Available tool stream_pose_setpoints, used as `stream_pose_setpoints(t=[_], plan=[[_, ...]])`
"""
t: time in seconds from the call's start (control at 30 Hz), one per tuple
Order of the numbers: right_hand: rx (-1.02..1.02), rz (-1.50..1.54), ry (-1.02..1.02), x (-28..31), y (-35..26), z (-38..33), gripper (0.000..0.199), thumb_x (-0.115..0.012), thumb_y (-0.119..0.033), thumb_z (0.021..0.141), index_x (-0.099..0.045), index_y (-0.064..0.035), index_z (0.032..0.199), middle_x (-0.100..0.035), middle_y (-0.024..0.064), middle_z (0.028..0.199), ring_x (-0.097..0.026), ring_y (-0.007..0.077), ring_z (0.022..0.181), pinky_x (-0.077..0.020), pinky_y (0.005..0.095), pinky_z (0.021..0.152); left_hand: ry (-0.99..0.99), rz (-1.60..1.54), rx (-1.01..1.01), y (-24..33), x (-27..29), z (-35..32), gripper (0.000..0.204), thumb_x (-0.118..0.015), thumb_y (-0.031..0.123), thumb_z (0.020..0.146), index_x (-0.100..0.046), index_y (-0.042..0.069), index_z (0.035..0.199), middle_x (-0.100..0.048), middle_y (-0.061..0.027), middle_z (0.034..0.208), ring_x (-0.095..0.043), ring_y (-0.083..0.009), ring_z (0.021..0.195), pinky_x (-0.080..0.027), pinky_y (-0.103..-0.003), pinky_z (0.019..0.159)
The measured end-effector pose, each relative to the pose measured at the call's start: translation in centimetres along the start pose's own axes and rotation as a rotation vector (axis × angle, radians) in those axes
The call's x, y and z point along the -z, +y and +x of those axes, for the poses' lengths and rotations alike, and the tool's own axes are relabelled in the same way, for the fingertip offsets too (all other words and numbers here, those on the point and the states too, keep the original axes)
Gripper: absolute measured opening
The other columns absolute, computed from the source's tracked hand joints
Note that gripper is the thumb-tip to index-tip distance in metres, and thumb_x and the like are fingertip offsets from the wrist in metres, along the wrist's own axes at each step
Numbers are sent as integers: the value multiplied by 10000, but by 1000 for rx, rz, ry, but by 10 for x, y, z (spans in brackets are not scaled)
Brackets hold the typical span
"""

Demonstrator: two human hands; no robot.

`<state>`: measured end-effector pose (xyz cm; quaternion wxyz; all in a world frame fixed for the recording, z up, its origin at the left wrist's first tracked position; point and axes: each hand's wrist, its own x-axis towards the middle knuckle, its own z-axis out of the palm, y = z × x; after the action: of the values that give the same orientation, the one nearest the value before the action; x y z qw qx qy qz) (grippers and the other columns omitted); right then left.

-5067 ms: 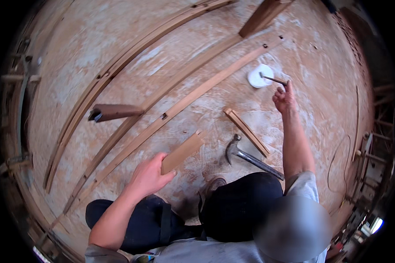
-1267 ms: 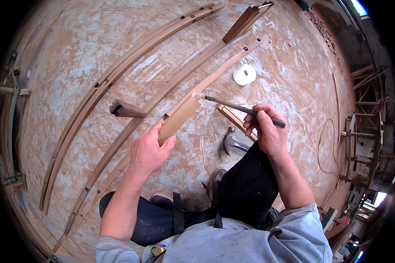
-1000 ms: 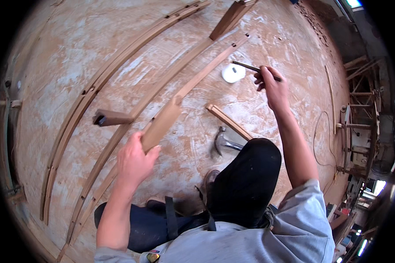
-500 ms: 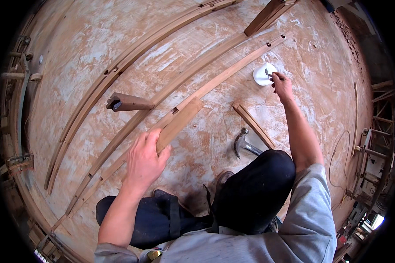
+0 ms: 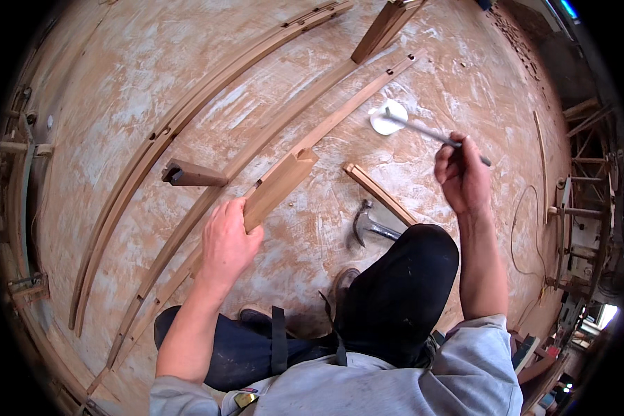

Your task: The person applies glue to the ends of wooden strips using a brush and then joins them to other pieces. They use a hammer to tap the joints together to ensure a tight fit. The person works on multiple wooden components, moving between pieces to apply glue and assemble them.

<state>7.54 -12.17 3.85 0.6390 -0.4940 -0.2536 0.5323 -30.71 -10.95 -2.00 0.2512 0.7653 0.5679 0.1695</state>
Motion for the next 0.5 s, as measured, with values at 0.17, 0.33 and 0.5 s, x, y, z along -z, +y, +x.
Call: stream_pose_setpoints(t=[0.17, 0.33, 0.5], plan=[[-76, -55, -197, -42, 4, -36, 182, -498, -134, 969, -540, 25, 1046, -625, 160, 800, -618, 207, 639, -510, 288, 506, -61, -47, -24, 2, 6, -2, 368, -666, 83, 689, -572, -11, 1032, -632, -194, 907, -611, -368, 870, -493, -458, 756], [-124, -97, -278, -54, 8, -33, 198, -524, -135, 961, -556, 35, 1057, -639, 153, 819, -634, 193, 675, -516, 281, 527, -57, -71, -38, 2, 16, -7, 365, -656, 83, 687, -582, -20, 1030, -641, -205, 940, -616, -372, 891, -499, -449, 763], [-139, -176, -280, -53, 9, -31, 198, -544, -133, 954, -562, 36, 1053, -647, 150, 827, -634, 186, 683, -514, 274, 541, -77, -134, 8, -1, 22, -12, 359, -639, 88, 695, -583, -24, 1032, -647, -213, 932, -630, -381, 859, -505, -453, 743]])
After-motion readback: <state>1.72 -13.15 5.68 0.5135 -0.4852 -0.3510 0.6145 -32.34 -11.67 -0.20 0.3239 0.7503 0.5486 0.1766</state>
